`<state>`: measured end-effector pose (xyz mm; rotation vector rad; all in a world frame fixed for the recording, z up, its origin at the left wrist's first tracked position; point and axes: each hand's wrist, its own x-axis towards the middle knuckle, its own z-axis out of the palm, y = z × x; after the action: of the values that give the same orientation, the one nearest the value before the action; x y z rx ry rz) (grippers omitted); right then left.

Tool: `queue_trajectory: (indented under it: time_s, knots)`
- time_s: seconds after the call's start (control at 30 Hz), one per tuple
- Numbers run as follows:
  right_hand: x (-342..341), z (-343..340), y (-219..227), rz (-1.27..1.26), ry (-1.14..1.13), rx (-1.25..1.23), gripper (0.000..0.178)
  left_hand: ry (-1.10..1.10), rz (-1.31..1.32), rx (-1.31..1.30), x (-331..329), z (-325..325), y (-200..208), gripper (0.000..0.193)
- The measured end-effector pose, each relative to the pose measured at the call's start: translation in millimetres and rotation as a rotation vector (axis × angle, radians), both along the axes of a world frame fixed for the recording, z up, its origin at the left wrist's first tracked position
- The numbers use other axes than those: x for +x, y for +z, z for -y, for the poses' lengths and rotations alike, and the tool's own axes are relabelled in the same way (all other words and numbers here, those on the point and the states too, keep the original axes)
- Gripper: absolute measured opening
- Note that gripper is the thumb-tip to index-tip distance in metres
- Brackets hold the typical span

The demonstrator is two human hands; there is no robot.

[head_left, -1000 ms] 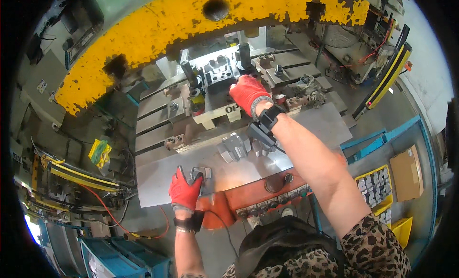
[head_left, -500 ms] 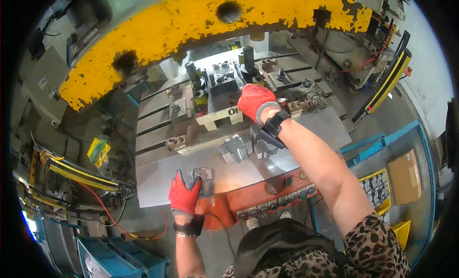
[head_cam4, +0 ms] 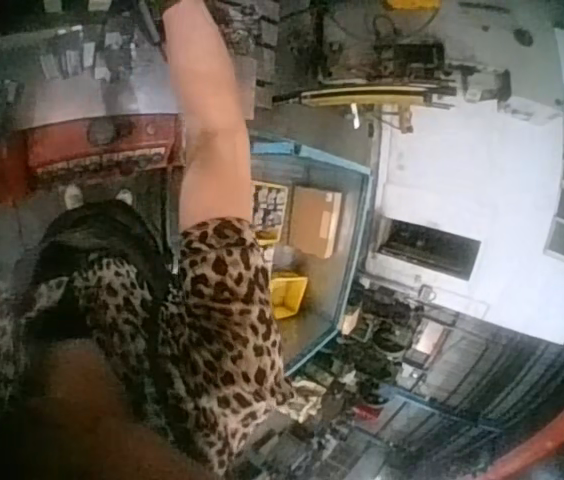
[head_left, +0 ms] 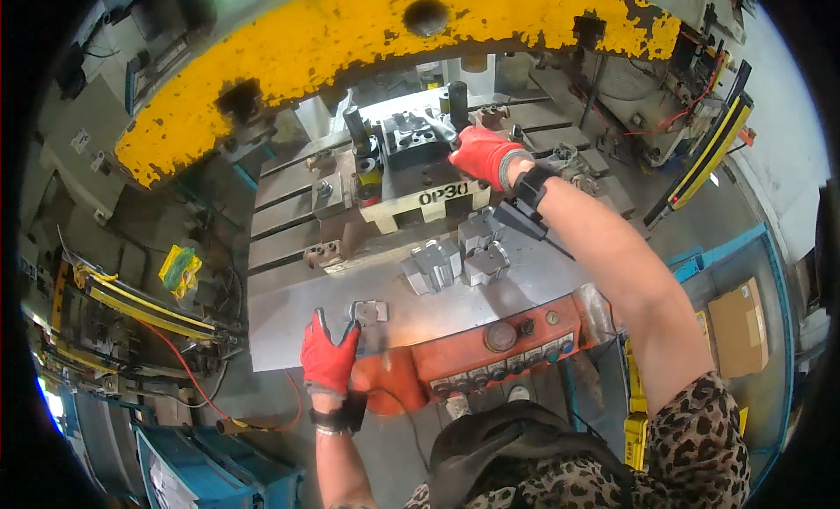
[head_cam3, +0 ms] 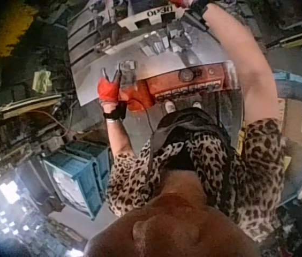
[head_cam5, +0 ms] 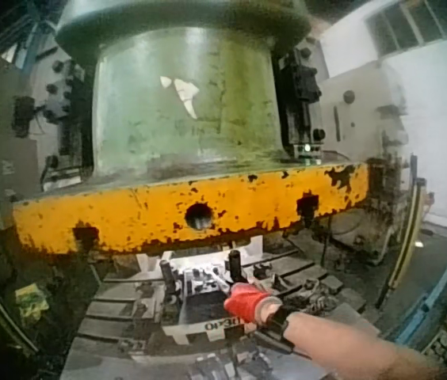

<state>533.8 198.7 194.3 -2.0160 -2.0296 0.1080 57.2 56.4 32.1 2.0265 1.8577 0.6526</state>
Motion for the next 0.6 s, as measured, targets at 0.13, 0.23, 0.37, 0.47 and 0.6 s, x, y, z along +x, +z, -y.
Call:
queue_trajectory:
  time_s: [0.13, 0.23, 0.37, 0.47, 0.6]
  knots:
    - [-37.7, -0.3, -7.0, -0.261, -0.153, -0.044, 0.041, 0.024, 0.012, 0.007, -15.1, 11.9, 1.9, 0.089]
    - [-40.2, 2.6, 8.1, -0.164, -0.086, -0.124, 0.041, 0.037, 0.054, -0.042, -14.0, 14.7, 9.0, 0.087]
    - [-50.8, 12.9, 35.7, 0.123, -0.037, -0.085, 0.032, 0.038, 0.016, -0.019, -18.0, 21.7, 10.6, 0.087]
    - [-56.7, 26.8, 40.2, 0.501, 0.03, -0.033, 0.032, 0.011, 0.02, 0.054, -20.5, 24.4, 3.3, 0.089]
    - [-13.8, 61.4, 3.5, -0.056, -0.008, 0.32, 0.027, -0.013, 0.117, 0.112, -22.9, 31.4, 6.6, 0.072]
